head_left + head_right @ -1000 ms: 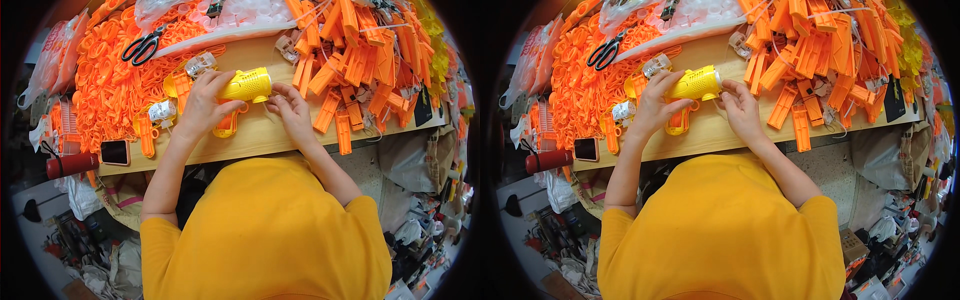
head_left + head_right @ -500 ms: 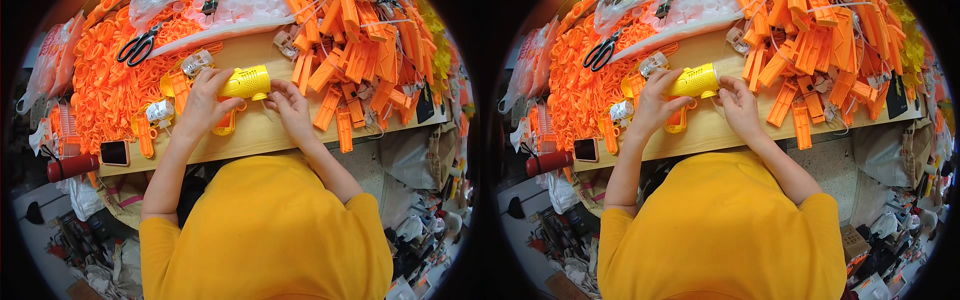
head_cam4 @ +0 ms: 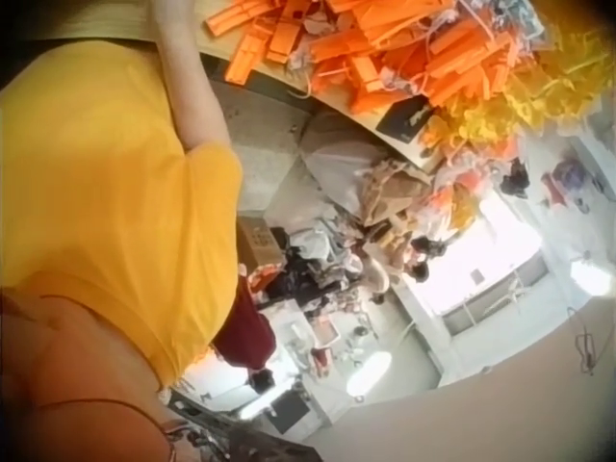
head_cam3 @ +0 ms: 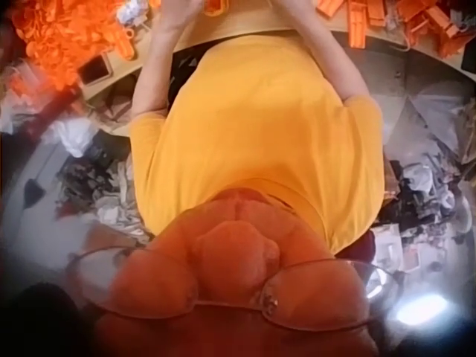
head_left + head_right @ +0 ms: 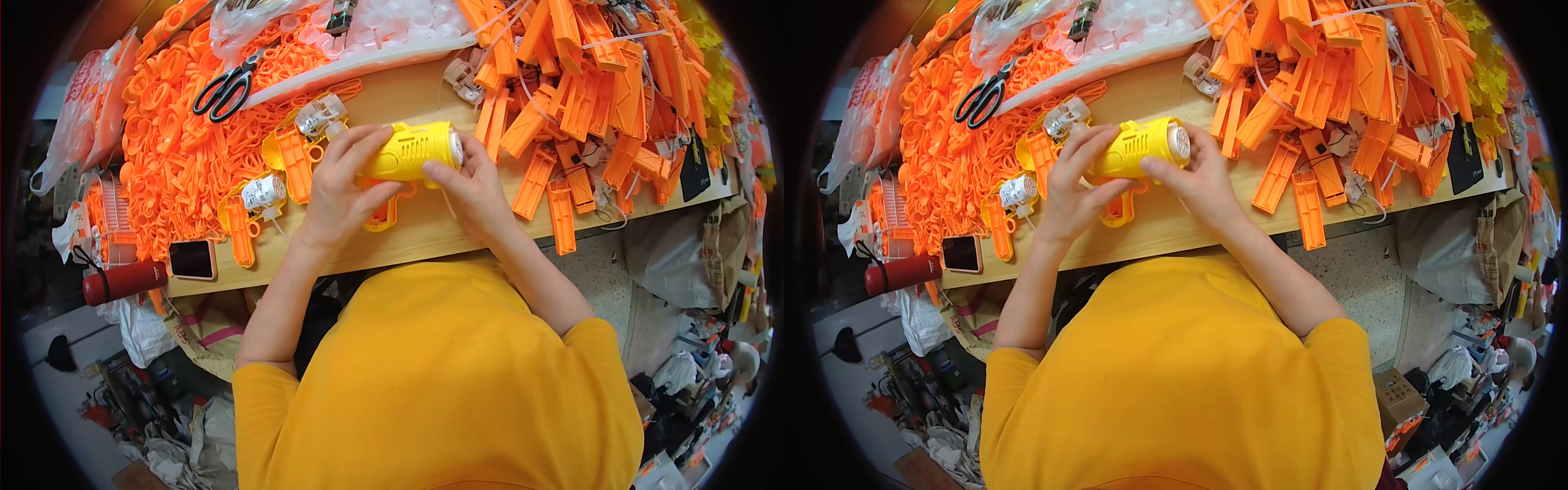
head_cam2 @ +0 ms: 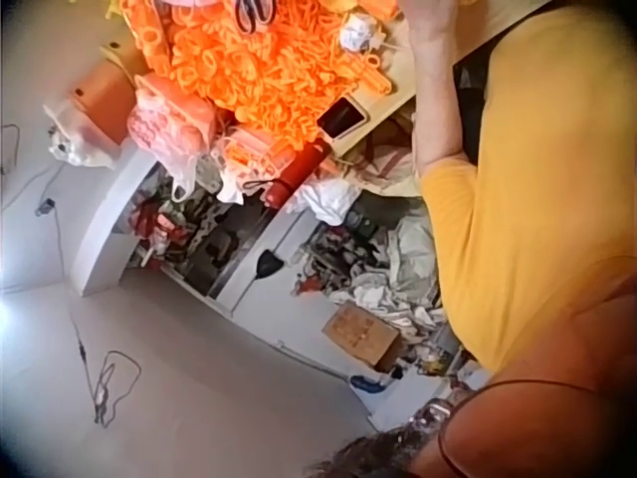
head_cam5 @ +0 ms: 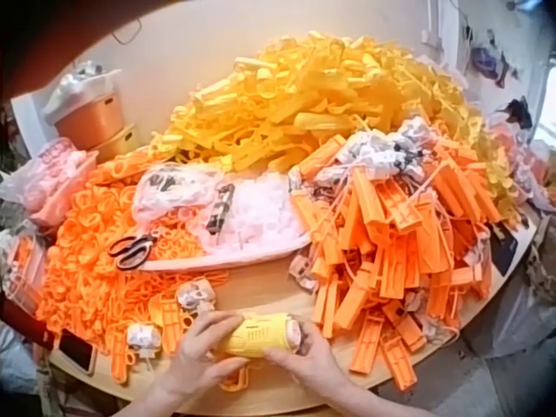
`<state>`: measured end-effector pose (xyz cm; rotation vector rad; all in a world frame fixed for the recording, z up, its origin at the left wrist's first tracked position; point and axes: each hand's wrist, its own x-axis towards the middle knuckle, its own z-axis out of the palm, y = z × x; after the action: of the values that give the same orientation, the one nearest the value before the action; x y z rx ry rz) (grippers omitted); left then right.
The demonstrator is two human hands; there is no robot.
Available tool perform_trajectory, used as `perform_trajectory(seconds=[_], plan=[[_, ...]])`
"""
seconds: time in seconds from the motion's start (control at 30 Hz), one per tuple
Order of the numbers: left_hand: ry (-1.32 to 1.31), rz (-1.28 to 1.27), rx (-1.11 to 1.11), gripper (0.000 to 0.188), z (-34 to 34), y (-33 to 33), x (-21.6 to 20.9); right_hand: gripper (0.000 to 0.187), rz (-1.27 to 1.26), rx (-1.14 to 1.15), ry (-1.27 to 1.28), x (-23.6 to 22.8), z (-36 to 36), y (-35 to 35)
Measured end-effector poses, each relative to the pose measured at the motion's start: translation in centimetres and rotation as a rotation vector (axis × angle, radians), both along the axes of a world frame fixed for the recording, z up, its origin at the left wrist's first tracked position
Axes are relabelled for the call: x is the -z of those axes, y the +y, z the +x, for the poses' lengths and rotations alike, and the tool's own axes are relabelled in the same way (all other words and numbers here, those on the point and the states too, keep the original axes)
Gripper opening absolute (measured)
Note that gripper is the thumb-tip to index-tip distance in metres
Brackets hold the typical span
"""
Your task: Assembling plastic components to build toy guns at a factory workbench.
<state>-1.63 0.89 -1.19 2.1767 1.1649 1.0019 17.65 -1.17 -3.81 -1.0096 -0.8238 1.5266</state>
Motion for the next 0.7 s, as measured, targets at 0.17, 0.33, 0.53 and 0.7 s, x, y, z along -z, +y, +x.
perform_trajectory(seconds=[0.17,0.33,0.53,0.7], plan=[[-0.144,0.228,0.011,0.062,-0.2,-0.6,0.9,0.069,0.351,-0.001,-0.340,-2.9,-1.0,-1.1],[-0.287,0.262,0.039,0.059,-0.3,-0.5,2.2,0.072,0.518,0.072,-0.498,-3.7,-1.5,-1.4],[-0.330,0.299,0.061,0.059,0.1,-0.4,2.5,0.072,0.653,0.117,-0.572,-3.7,-1.0,-1.3],[-0.335,0.308,0.072,0.060,-0.1,-0.6,2.6,0.068,0.689,0.067,-0.576,-3.5,-0.4,-1.2]])
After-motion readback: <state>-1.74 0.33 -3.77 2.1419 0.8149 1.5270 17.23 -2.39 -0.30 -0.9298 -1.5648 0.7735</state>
